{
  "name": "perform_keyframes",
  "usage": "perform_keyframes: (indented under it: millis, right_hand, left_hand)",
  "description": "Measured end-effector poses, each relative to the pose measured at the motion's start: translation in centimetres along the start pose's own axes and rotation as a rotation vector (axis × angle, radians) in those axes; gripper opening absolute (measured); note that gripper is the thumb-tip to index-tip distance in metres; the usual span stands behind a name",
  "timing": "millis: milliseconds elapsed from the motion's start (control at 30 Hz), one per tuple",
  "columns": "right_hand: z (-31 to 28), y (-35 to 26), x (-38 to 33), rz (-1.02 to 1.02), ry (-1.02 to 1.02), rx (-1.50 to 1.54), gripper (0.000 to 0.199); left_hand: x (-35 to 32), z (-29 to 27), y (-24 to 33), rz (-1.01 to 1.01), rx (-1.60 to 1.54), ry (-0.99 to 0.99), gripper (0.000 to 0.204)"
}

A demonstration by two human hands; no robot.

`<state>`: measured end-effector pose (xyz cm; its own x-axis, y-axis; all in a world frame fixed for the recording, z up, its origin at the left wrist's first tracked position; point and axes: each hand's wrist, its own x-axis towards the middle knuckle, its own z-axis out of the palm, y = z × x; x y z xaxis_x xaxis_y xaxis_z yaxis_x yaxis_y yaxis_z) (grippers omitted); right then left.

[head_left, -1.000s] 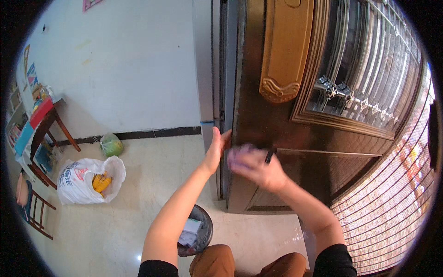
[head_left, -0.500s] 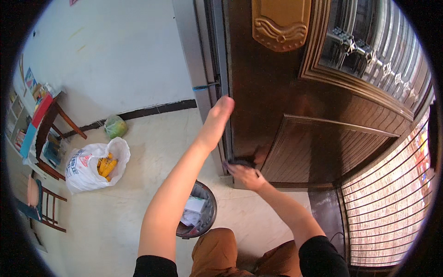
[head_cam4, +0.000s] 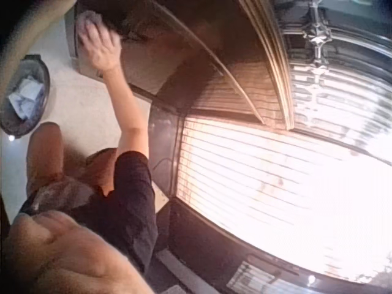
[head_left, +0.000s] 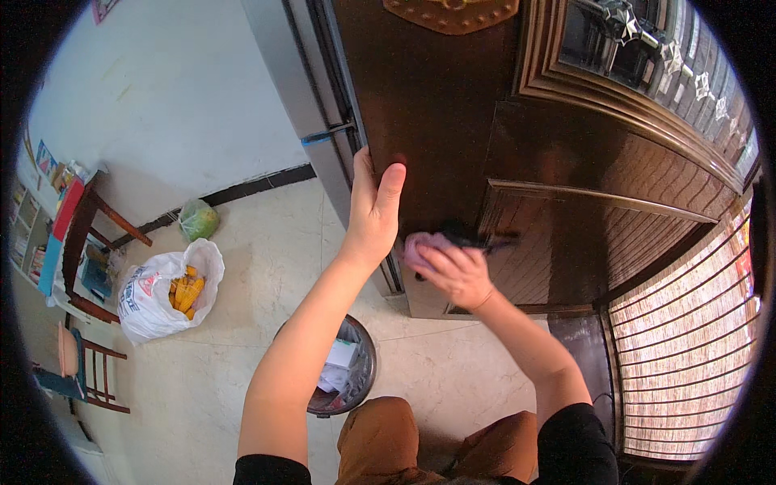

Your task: The person carries a pink basin with water and a cloth into a living room, wrings out the cloth, and proceeds to wipe the front door. They clean the door frame, the glass panel, and the wooden surface of the door using the wet cloth.

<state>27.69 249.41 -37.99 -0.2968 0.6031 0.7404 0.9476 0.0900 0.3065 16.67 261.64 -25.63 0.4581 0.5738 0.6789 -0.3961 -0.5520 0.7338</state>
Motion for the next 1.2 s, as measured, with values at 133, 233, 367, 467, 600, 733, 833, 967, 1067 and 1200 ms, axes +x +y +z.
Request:
perform_keyframes:
  millis: [133, 233, 367, 467, 600, 733, 833, 967, 1067, 1200]
  right_hand:
    - [6.4, -5.4, -7.9, -0.018, -0.346, 0.087, 0.048]
    - [14.8, -9.7, -18.8, 0.482, -0.497, 0.957, 0.034]
    - [18.4, -12.1, -23.8, 0.95, -0.549, 1.262, 0.034]
    - [17.0, -11.0, -22.2, 0.903, -0.923, 0.997, 0.032]
    - [24.9, -13.6, -34.3, 0.928, -0.547, 0.956, 0.04]
    - [16.2, -9.4, -34.3, 1.208, -0.543, 0.872, 0.046]
    - [10.2, -4.5, -36.8, 1.234, -0.694, 0.584, 0.032]
    - [10.5, -3.4, -44.4, 2.07, 0.378, 0.602, 0.015]
    - [11.4, -3.2, -39.5, 2.308, 0.545, 0.212, 0.03]
    - [23.1, -8.4, -36.0, 2.395, 0.62, 0.517, 0.031]
  left_hand:
    - [0.0, 0.6, -2.2, 0.095, 0.038, 0.024, 0.057]
    - [-0.2, 0.9, -2.0, 0.015, 0.134, 0.051, 0.063]
    - [-0.6, -1.1, -2.8, -0.152, 0.372, 0.153, 0.071]
    - [-1.0, -1.6, -3.3, -0.306, 0.509, 0.244, 0.079]
    - [-0.4, 1.1, -2.9, -0.182, 0.453, 0.271, 0.083]
    - [-1.0, -3.0, -4.7, -0.297, 0.493, 0.38, 0.08]
    - [-0.7, -1.7, -4.2, -0.257, 0.271, 0.356, 0.08]
    - [-0.7, 0.2, -2.8, -0.217, 0.227, 0.463, 0.085]
    - [-1.2, -0.5, -3.0, -0.221, 0.225, 0.484, 0.084]
    - [-0.6, 0.7, -3.0, -0.217, 0.174, 0.454, 0.084]
